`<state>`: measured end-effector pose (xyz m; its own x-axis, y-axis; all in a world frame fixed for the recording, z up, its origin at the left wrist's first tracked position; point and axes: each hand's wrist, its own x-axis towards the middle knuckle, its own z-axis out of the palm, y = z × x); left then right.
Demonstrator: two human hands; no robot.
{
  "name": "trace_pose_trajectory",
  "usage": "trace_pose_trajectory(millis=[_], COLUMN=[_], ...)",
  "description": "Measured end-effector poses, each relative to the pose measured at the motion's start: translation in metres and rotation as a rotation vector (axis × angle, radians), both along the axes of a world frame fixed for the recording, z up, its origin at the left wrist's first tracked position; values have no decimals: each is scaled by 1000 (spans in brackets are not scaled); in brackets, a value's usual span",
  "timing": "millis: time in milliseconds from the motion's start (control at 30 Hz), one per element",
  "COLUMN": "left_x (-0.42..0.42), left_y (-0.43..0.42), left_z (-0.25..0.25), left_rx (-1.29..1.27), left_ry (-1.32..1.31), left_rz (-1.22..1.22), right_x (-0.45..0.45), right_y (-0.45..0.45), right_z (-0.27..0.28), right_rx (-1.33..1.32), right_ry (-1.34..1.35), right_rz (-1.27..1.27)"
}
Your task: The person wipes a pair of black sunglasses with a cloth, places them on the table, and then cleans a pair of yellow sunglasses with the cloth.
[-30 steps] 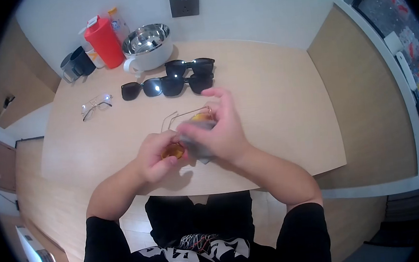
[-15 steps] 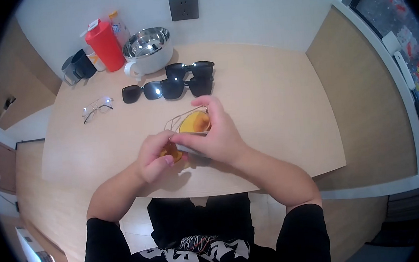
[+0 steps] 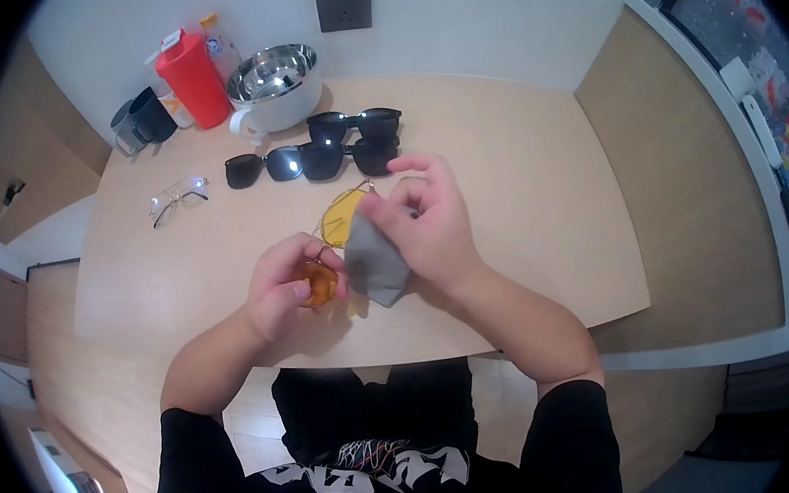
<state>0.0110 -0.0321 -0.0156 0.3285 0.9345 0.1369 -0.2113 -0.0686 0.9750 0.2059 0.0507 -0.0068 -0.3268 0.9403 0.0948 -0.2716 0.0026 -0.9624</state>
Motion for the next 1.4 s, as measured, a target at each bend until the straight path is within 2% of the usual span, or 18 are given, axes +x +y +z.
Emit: trace_pose_trajectory(millis=[100, 233, 300, 400, 600, 700, 800, 967, 1233, 1400], left_x=[-1, -1, -1, -1, 0, 0, 2, 2, -5, -4], left_y=[0, 1, 1, 0, -4, -2, -1, 0, 3, 2], left_z=[-1, -3, -3, 2, 3, 6, 6, 7, 10, 9], left_rx=[-19, 26, -7, -29, -39, -57, -96, -138, -183, -193], left_ry=[-34, 6, -15, 31, 40, 38, 13, -49, -184, -119], left_rz=[-9, -12, -16, -15, -18, -8, 27, 57, -23, -25], right_x=[1, -12, -5, 1, 4, 3, 2, 2, 11, 9], right_y=[-1, -17, -12, 2, 8, 6, 1, 1, 4, 3], right_z=[0, 10, 14, 10, -5, -5, -9, -8, -2, 1], right_rx=[161, 59, -43, -36, 108, 109, 218, 99, 190, 189], right_ry=[-109, -87, -45, 111, 150, 63, -48, -49, -107, -102], right_rz=[80, 185, 151, -17, 91, 63, 108, 199, 324, 302])
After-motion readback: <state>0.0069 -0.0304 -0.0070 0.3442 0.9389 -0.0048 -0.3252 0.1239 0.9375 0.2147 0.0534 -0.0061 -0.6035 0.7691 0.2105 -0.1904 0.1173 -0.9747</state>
